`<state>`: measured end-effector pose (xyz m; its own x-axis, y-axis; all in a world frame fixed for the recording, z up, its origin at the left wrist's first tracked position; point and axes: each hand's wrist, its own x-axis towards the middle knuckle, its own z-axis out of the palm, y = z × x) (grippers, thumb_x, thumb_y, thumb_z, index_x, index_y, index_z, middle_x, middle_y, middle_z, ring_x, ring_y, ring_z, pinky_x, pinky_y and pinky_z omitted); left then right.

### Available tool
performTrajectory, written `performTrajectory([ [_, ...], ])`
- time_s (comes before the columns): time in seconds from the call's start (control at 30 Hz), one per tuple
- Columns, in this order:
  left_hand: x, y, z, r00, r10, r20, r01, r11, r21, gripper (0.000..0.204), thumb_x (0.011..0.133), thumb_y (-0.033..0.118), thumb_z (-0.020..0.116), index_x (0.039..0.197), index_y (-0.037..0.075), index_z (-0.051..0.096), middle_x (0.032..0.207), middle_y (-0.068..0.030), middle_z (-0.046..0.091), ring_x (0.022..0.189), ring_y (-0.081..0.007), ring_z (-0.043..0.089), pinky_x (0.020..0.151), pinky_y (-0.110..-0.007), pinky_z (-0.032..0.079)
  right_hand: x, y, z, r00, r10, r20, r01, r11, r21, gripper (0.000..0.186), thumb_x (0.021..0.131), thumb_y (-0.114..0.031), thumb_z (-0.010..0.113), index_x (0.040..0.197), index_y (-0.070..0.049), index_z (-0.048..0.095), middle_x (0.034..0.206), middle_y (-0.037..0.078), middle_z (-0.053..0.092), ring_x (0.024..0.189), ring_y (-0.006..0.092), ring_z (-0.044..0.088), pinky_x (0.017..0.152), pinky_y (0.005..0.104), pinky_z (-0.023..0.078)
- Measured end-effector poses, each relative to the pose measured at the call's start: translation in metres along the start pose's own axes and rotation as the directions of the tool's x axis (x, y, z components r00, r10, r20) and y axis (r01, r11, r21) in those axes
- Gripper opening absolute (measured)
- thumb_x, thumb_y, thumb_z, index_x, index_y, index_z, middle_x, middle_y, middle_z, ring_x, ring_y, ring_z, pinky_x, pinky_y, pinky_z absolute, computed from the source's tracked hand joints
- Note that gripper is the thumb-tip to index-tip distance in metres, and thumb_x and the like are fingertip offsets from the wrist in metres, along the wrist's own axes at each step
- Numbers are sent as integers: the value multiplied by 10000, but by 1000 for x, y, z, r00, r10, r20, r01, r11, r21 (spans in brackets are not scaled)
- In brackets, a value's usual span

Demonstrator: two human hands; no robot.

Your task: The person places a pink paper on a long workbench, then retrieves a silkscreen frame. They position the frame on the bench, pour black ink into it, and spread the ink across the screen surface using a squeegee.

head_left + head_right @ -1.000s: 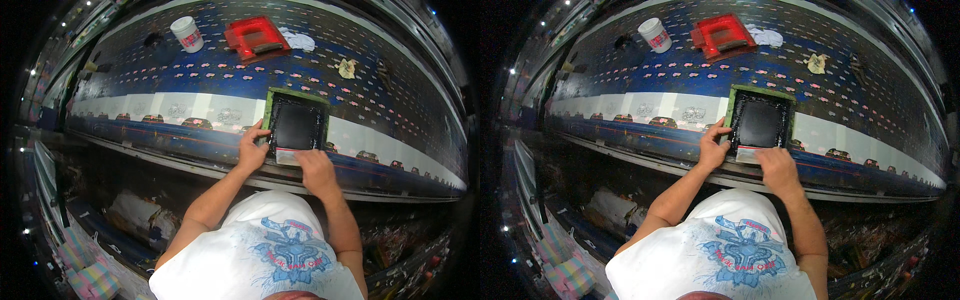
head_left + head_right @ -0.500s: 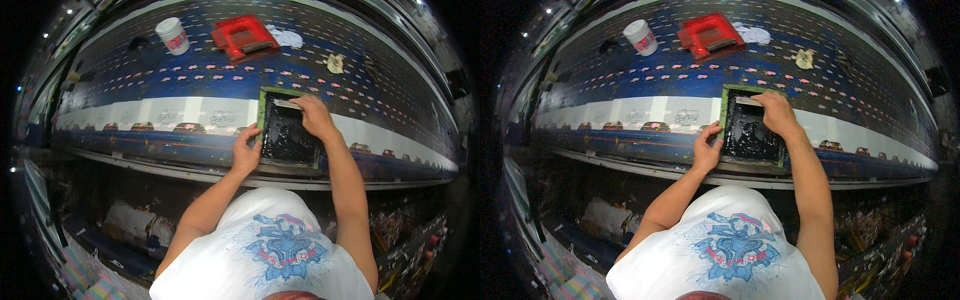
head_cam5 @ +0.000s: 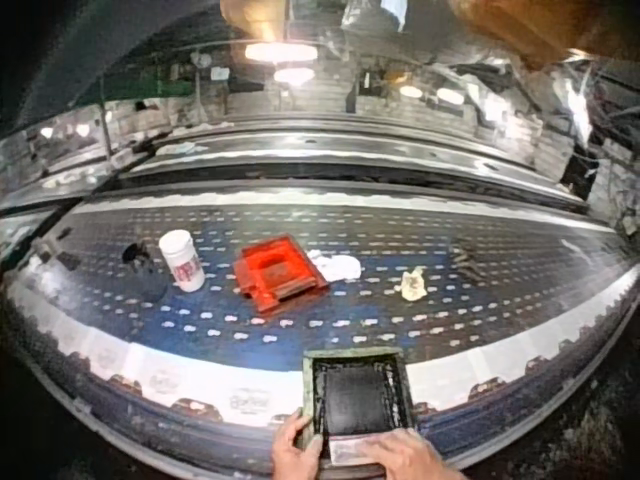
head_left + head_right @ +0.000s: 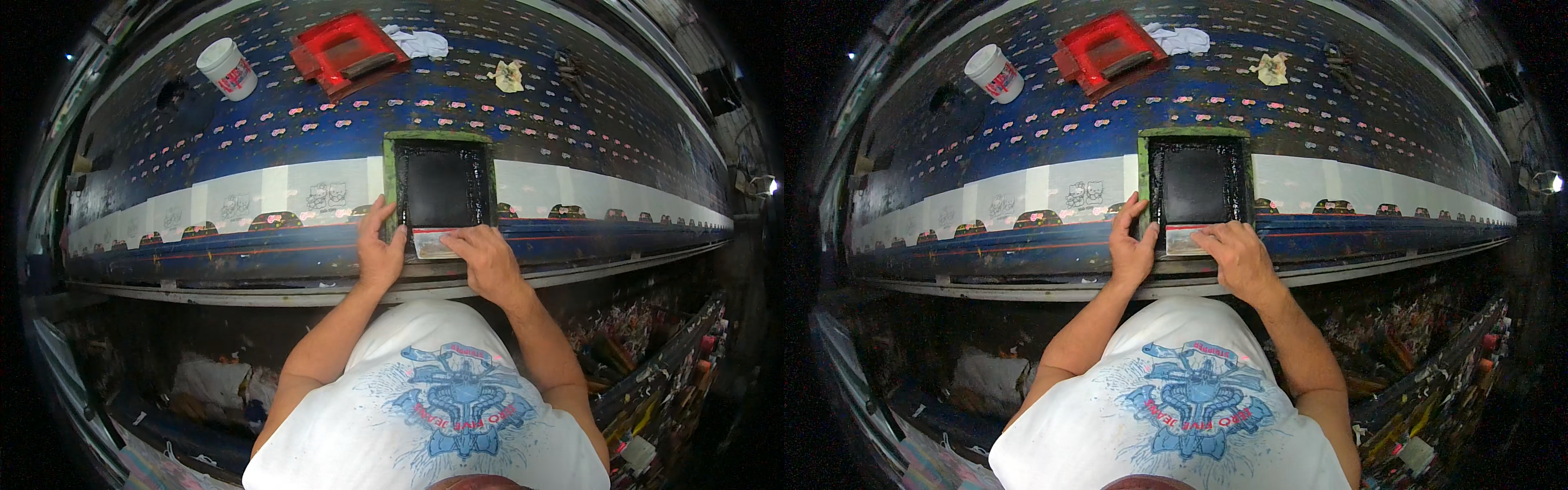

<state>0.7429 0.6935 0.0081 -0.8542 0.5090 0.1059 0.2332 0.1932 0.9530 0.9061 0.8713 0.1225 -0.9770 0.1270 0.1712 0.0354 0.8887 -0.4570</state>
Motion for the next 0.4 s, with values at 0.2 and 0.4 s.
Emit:
performTrajectory([
  [0.2, 3, 12, 2, 1000, -14, -4, 14, 998, 63, 487, 782, -64, 737, 1243, 78, 804, 1670, -229, 569, 1529, -405, 524, 1296, -484, 392, -15, 18, 4, 984, 2, -178, 25, 989, 146, 378, 866, 31, 754, 1231, -47, 817, 1192, 126, 780, 1113, 334, 714, 944, 461, 541],
  [0.4, -5, 20, 30, 994, 97, -49, -99, 994, -36, 356, 776, -69, 742, 1108, 45, 802, 1666, -253, 579, 1560, -369, 533, 1344, -495, 276, -45, 45, -7, 954, 34, -299, 28, 979, 201, 362, 888, -19, 777, 1240, -84, 831, 1205, 116, 790, 1124, 328, 721, 1007, 471, 550],
])
